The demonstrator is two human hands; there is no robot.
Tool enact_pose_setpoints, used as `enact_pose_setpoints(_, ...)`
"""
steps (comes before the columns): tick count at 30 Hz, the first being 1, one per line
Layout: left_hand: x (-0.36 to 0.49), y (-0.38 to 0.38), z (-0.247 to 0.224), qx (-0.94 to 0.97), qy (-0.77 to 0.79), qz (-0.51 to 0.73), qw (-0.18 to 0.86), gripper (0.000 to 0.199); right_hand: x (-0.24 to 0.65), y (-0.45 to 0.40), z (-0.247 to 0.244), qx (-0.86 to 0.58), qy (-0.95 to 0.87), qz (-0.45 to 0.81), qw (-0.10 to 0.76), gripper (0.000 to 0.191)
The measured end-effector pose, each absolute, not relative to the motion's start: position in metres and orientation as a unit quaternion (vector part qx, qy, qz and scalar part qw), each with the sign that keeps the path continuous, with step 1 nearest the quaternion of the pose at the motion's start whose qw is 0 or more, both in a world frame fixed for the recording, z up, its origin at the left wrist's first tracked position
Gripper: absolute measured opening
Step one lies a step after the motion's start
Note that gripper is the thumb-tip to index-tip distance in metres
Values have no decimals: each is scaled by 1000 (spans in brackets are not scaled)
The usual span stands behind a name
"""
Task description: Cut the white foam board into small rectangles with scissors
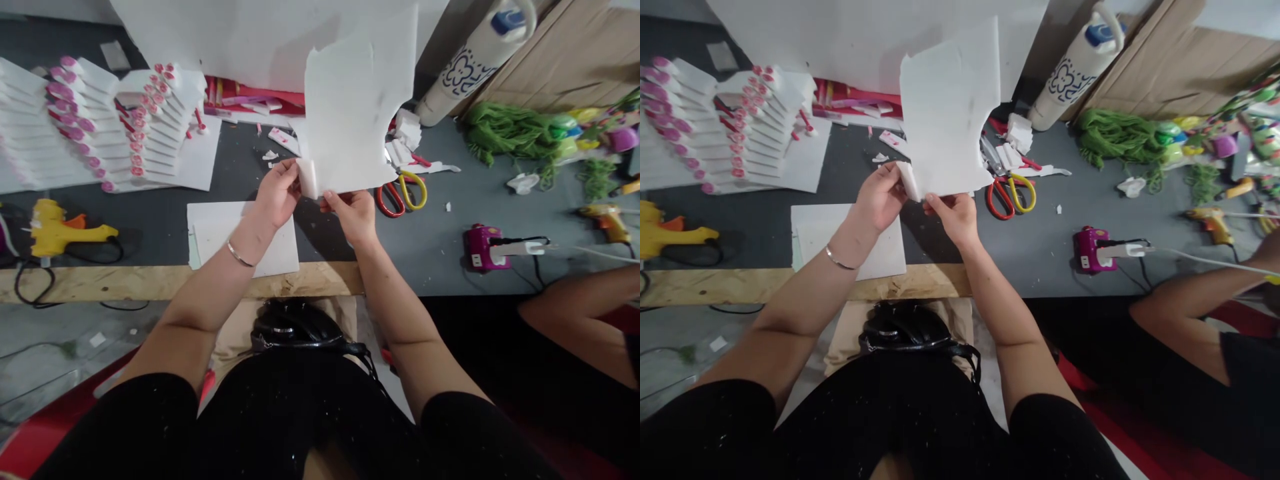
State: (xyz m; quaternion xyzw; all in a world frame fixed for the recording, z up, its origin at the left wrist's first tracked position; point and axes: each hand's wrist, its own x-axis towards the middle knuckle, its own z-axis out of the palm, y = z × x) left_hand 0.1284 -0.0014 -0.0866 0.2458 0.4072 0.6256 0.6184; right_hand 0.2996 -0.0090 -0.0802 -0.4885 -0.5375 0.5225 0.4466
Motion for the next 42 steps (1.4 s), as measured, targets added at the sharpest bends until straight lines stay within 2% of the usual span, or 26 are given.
enact_pose_setpoints(8,140,-7,-90,255,459,666,531,25,300,-12,-80,-484,-559,522,426,41)
enact_pose_setpoints(12,142,-8,-90,245,466,669,525,25,298,-12,-84,-466,-540,551,433,43)
enact_pose_setpoints(16,144,-10,-95,278,475,672,497,20,296,-14,-89,-452,-540,562,434,38)
enact_pose_setpoints(19,145,-12,-101,348,498,669,429,19,294,-15,-94,-462,-560,532,435,34)
enact_pose_setpoints(24,145,-13,-109,489,503,620,352,31,290,-12,-102,-467,-586,453,482,40)
enact_pose_setpoints(27,147,-12,-114,523,494,605,341,47,291,-10,-103,-451,-586,453,498,41)
enact_pose_setpoints(30,144,-10,-116,503,501,603,364,54,294,-9,-101,-460,-583,459,488,39)
enact_pose_setpoints(38,130,-2,-100,340,403,634,566,36,300,-2,-98,-466,-539,508,484,35)
enact_pose_setpoints(42,140,-8,-96,328,409,610,594,38,299,-2,-99,-436,-527,556,472,38)
